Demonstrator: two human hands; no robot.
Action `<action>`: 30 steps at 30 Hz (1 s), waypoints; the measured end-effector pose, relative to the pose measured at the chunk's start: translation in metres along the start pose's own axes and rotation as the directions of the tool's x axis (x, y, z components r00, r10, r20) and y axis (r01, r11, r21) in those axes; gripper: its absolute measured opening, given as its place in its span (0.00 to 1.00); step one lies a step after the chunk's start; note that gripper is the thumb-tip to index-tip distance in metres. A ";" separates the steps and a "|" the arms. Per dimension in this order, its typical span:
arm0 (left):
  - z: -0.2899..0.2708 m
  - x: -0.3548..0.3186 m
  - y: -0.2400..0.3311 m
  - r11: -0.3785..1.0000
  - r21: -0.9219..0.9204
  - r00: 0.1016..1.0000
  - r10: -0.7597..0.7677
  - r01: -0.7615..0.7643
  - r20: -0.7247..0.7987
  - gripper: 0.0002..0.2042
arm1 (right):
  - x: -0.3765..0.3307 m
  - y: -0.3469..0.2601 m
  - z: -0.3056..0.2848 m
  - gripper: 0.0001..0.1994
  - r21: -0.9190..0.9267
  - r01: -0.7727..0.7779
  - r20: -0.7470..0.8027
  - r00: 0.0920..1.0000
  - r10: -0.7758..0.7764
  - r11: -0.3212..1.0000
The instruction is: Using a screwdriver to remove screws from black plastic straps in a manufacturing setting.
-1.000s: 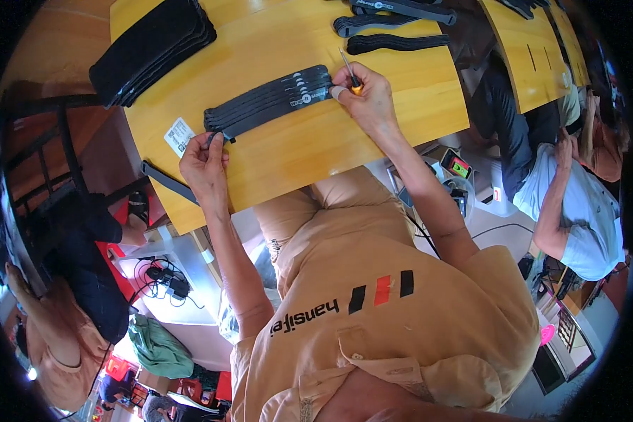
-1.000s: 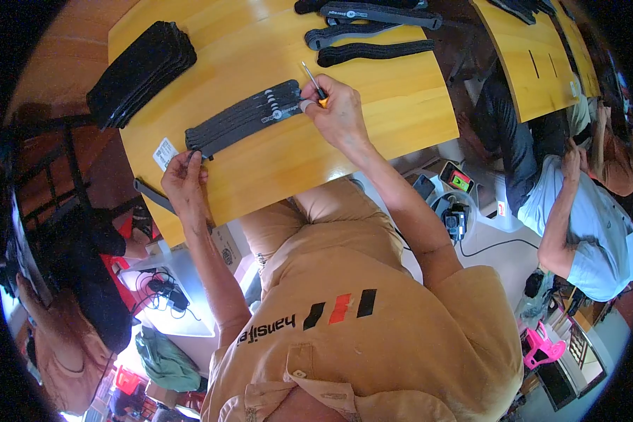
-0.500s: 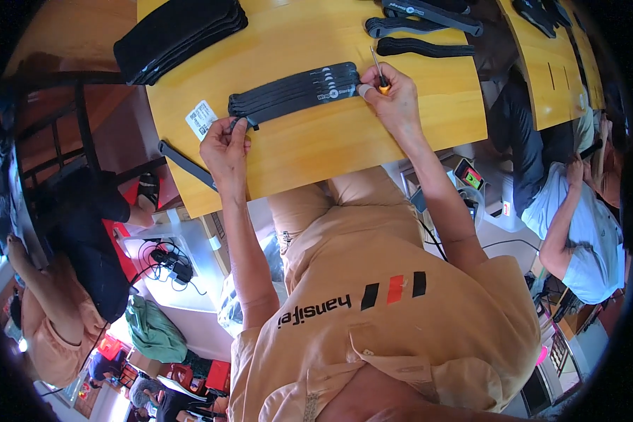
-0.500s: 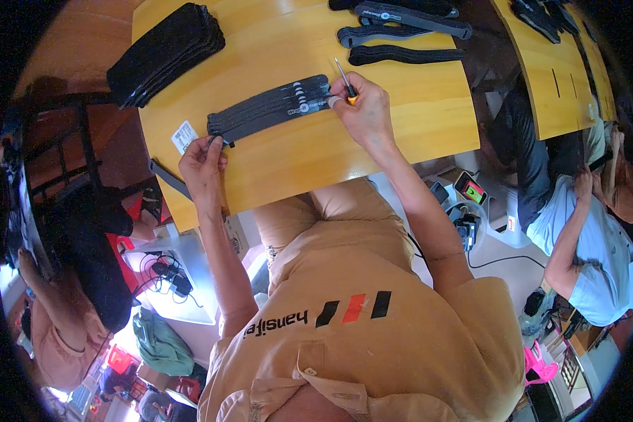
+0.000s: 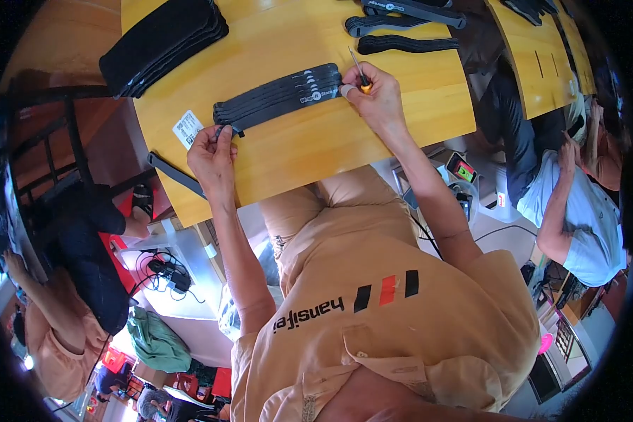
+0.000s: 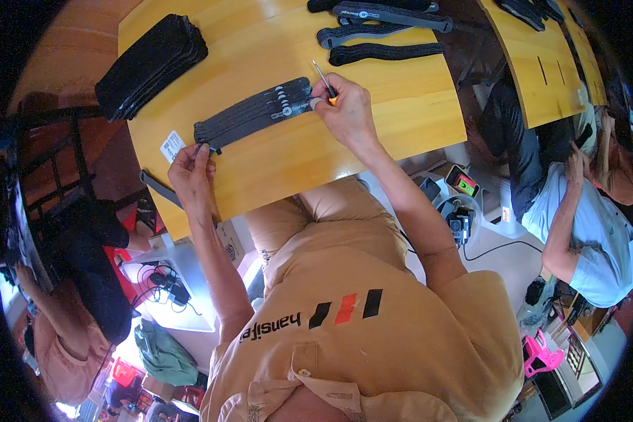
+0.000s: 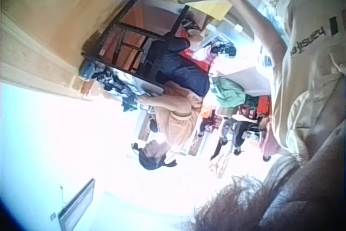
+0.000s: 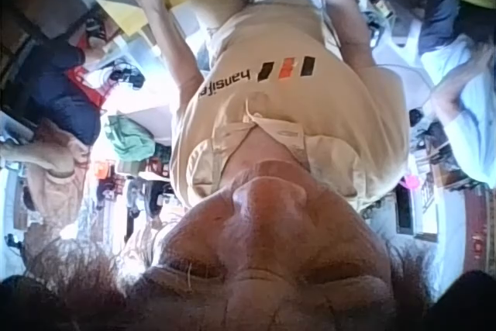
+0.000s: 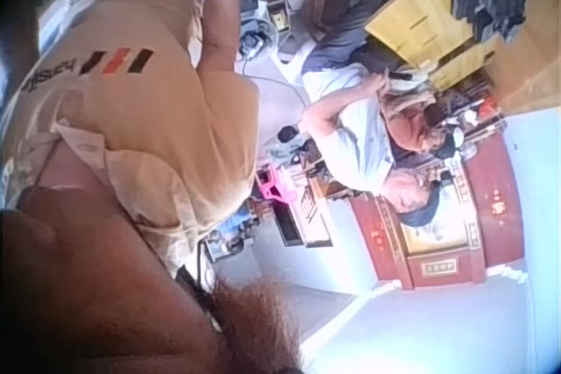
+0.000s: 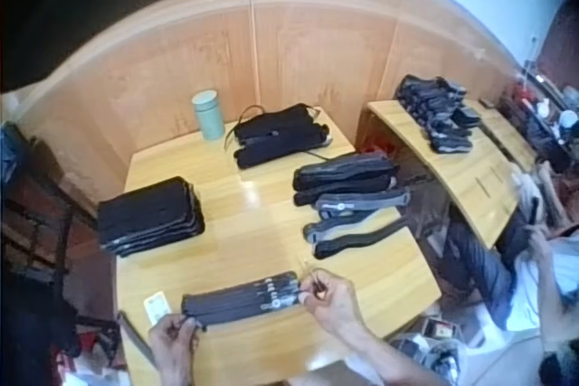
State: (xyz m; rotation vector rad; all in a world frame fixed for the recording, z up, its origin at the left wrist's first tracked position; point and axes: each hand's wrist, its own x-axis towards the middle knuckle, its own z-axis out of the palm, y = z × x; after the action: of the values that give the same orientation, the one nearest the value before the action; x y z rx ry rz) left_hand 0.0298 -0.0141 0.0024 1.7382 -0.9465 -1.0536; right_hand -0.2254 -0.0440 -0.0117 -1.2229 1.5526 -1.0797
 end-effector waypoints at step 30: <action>0.001 -0.002 0.001 0.994 0.085 0.997 0.069 -0.065 -0.044 0.07 | 0.000 -0.005 0.002 0.03 -0.107 0.098 -0.011 0.995 -0.099 0.989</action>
State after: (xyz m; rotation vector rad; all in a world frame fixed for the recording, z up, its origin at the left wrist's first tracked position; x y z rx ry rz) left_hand 0.0280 -0.0127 0.0033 1.7792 -1.0248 -0.9378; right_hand -0.2227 -0.0447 -0.0076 -1.3787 1.5936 -1.0835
